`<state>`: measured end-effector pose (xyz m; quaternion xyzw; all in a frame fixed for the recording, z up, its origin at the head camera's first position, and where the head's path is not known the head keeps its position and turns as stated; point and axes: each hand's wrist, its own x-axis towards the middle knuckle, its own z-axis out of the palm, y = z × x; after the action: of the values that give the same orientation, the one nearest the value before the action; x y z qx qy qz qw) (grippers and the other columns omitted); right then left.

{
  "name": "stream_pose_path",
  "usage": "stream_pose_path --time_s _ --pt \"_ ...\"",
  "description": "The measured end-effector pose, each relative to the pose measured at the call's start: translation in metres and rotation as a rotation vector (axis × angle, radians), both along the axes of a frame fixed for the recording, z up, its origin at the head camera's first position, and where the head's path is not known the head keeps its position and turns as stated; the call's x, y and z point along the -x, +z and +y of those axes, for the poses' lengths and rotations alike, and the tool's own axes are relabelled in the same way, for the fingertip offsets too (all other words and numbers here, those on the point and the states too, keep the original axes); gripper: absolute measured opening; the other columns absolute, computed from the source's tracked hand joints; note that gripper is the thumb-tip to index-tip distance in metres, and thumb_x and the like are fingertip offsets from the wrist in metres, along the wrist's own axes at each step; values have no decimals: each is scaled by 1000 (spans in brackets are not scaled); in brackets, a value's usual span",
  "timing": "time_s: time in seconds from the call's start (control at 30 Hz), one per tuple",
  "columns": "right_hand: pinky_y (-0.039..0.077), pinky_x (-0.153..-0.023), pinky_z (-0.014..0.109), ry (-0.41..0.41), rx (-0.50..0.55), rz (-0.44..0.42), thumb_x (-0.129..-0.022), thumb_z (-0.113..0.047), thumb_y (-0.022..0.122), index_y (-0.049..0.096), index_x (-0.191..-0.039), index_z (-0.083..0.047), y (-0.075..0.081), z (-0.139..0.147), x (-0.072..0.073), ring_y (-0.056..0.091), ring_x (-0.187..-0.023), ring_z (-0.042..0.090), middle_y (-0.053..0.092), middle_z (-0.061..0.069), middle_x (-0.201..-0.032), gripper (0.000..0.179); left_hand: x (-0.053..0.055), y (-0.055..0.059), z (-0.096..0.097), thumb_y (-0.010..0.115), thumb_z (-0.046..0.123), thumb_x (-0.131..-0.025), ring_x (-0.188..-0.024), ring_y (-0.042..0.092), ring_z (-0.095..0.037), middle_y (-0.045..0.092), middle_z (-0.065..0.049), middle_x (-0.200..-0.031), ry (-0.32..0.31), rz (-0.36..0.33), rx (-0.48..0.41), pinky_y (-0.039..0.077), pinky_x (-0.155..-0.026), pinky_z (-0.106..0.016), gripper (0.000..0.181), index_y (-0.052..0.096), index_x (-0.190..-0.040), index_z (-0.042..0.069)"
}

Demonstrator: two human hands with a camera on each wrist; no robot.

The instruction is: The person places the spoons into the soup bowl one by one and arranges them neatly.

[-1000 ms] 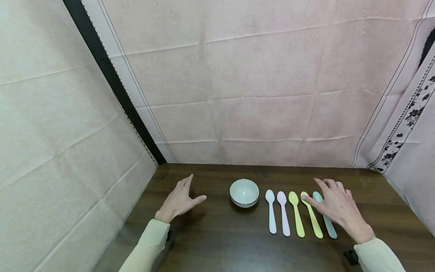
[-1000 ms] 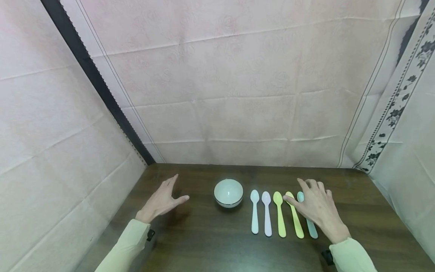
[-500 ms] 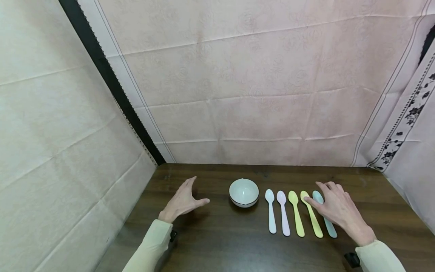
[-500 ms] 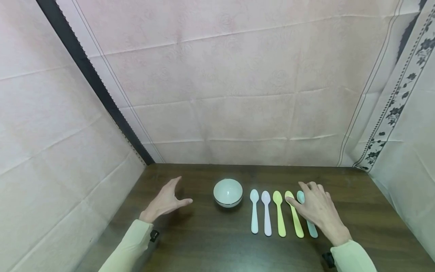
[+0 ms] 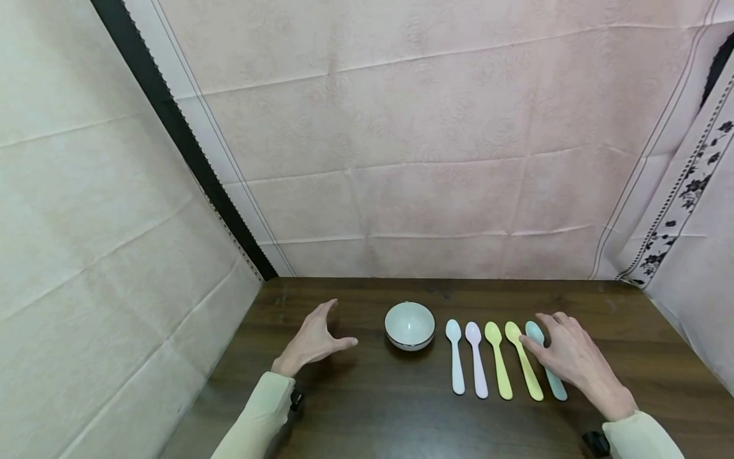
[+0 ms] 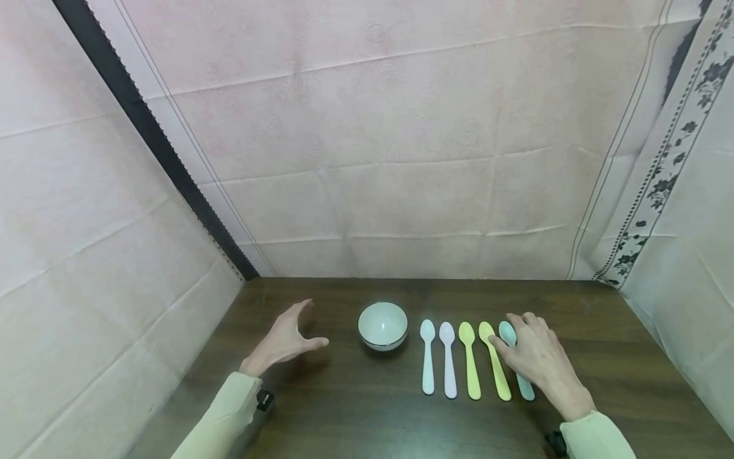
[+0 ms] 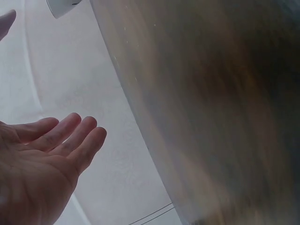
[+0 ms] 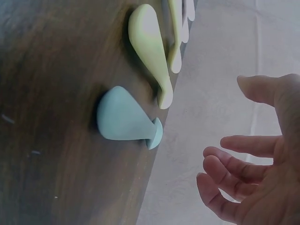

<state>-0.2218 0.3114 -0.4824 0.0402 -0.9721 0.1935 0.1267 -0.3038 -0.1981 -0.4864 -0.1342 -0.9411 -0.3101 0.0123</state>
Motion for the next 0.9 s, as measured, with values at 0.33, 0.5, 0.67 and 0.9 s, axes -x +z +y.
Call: stream_pose_path --time_s 0.33,0.5,0.67,0.9 --pt "50 -98 72 0 31 6 -98 -30 79 65 -133 17 -3 1 -5 62 -120 59 67 40 -127 60 -1 0 9 92 51 -83 -157 44 -44 48 -17 -170 -14 5 -26 41 -124 -67 112 36 -169 6" --pt "53 -91 69 -5 41 -5 -97 -27 81 67 -128 19 -4 2 -5 66 -112 56 70 37 -120 57 -1 -2 12 92 48 -84 -156 46 -44 48 -19 -169 -10 19 -29 42 -123 -67 105 42 -166 6" --pt "54 -79 58 -8 47 -6 -96 -25 82 70 -123 16 -5 3 -6 66 -94 40 72 28 -107 51 -1 -3 16 92 49 -84 -156 47 -43 48 -17 -170 -22 5 -56 43 -123 -66 109 37 -169 8" --pt "54 -76 55 -17 49 5 -95 -24 82 72 -119 15 -8 5 -7 66 -90 36 71 22 -100 47 2 -3 22 92 50 -84 -145 57 -43 50 -17 -167 -46 4 -90 51 -116 -61 113 34 -170 6"
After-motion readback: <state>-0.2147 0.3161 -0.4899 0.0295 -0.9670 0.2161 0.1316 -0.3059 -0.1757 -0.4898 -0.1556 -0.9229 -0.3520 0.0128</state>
